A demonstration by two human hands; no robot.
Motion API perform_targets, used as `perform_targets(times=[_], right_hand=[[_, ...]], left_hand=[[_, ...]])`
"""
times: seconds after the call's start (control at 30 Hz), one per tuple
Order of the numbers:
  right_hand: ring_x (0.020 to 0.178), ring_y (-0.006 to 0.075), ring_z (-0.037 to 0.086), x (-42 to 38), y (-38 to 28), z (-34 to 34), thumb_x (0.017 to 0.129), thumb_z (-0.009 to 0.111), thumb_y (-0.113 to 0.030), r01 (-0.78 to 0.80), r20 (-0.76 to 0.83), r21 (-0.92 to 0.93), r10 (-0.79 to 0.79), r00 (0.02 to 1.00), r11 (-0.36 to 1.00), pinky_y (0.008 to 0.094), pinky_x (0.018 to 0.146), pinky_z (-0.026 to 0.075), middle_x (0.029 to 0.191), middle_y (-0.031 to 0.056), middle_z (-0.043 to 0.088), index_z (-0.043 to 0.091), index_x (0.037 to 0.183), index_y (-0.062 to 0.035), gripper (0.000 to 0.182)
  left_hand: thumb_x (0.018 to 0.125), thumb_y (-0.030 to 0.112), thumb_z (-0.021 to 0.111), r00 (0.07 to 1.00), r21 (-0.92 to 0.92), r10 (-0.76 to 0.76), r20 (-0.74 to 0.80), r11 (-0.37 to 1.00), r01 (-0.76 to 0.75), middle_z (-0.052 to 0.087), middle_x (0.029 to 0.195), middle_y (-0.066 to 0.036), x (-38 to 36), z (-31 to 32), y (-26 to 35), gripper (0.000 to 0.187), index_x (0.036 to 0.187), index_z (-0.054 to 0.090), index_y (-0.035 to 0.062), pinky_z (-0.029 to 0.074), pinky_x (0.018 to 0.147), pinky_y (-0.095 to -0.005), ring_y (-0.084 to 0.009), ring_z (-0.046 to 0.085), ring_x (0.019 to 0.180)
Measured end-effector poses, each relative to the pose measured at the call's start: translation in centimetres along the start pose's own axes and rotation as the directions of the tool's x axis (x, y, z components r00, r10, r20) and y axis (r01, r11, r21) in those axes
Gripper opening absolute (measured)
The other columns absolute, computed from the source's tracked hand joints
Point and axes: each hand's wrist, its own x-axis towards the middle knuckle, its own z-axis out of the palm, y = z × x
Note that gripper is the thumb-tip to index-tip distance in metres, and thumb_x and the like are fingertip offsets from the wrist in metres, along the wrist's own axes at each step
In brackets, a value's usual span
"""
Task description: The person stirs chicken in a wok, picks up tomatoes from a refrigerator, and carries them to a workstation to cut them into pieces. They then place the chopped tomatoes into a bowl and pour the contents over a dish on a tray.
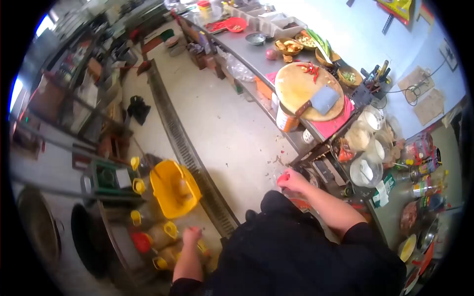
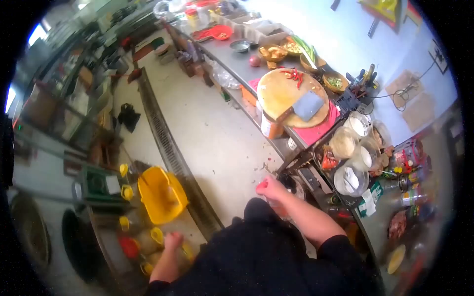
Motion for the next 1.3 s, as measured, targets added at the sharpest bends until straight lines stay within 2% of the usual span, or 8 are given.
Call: perform_targets(times=[0.27,0.33,0.47,0.57,0.7,0.9,1.03,1.3], right_hand=[[0.077,0.0199,0.064,23.2,-15.9,-10.8,0.07,0.082,-0.027,0.336,-0.352,-0.102,-0.35,0.868,0.936,0.0329,0.07,0.053,0.09,0.0106,0.065,0.057,0.108,-0.002,0.052],[0.088,0.0249,0.065,27.7,-21.0,-13.8,0.066,0.083,-0.028,0.201,-0.334,-0.001,-0.19,0.923,0.98,0.0363,0.077,0.052,0.095,0.0125,0.066,0.058,0.115,-0.0031,0.06],[0.102,0.0316,0.059,39.5,-25.3,-18.5,0.067,0.081,-0.027,0.198,-0.563,-0.311,-0.347,0.75,0.93,0.0394,0.086,0.05,0.104,0.0147,0.063,0.056,0.121,-0.0059,0.063],[0.108,0.0352,0.055,44.9,-26.0,-21.3,0.072,0.079,-0.029,0.073,-0.643,-0.406,-0.341,0.686,0.911,0.0421,0.092,0.047,0.112,0.0161,0.06,0.054,0.126,-0.0076,0.063],[0.111,0.0388,0.053,49.0,-24.5,-23.0,0.079,0.074,-0.033,0.022,-0.684,-0.578,-0.499,0.532,0.816,0.0455,0.095,0.044,0.12,0.018,0.056,0.053,0.127,-0.0072,0.058],[0.112,0.0396,0.052,39.4,-20.4,-21.9,0.078,0.071,-0.025,-0.153,-0.937,-0.146,-0.087,0.339,0.977,0.0478,0.096,0.043,0.121,0.0192,0.055,0.05,0.129,-0.0066,0.058],[0.11,0.0384,0.053,30.8,-16.0,-17.2,0.077,0.07,-0.023,-0.587,-0.933,0.248,0.354,0.07,0.771,0.0491,0.092,0.044,0.116,0.0191,0.055,0.05,0.132,-0.0099,0.059],[0.115,0.0404,0.056,26.7,-12.7,-16.3,0.077,0.063,-0.013,-0.342,-0.746,0.599,0.66,0.093,0.724,0.0469,0.092,0.047,0.124,0.0236,0.057,0.036,0.143,-0.0202,0.072]], left_hand=[[0.08,0.022,0.071,0.98,-0.565,0.197,-0.018,0.807,-0.172,0.065,0.078,-0.008,30.0,-10.1,29.3,0.034,0.103,0.058,-0.0001,0.053,0.062,-0.0313,-0.0177,0.063,0.062],[0.083,0.022,0.069,0.937,-0.91,0.303,0.171,0.414,0.032,0.066,0.088,-0.008,36.6,-7.8,32.7,0.034,0.106,0.058,-0.0006,0.054,0.067,-0.0312,-0.019,0.064,0.071],[0.086,0.022,0.066,0.918,-0.757,0.318,0.235,0.653,-0.033,0.066,0.098,-0.009,30.0,-16.8,51.2,0.034,0.11,0.058,-0.0007,0.054,0.075,-0.0306,-0.0187,0.064,0.084],[0.089,0.023,0.063,0.799,-0.804,0.478,0.365,0.595,0.012,0.065,0.103,-0.01,30.7,-17.9,61.3,0.034,0.113,0.059,0.0,0.052,0.082,-0.0315,-0.0188,0.063,0.094],[0.095,0.033,0.055,0.373,-0.825,0.739,0.56,0.536,0.177,0.063,0.114,-0.007,32.6,-17.6,73.6,0.04,0.122,0.056,0.0038,0.048,0.088,-0.0336,-0.0188,0.061,0.102],[0.095,0.04,0.05,-0.267,-0.579,0.661,0.702,0.747,0.328,0.061,0.12,-0.009,32.2,-15.1,89.5,0.05,0.131,0.052,0.0058,0.047,0.083,-0.0332,-0.0235,0.058,0.112],[0.094,0.033,0.052,-0.322,-0.499,0.532,0.783,0.847,0.183,0.059,0.124,-0.012,28.6,-11.0,94.7,0.047,0.131,0.05,0.0033,0.044,0.1,-0.0394,-0.027,0.056,0.117],[0.083,0.02,0.073,-0.405,-0.596,0.437,0.803,0.581,-0.555,0.054,0.124,-0.019,16.7,-3.6,95.2,0.064,0.136,0.041,0.0027,0.05,0.092,-0.036,-0.0246,0.058,0.11]])
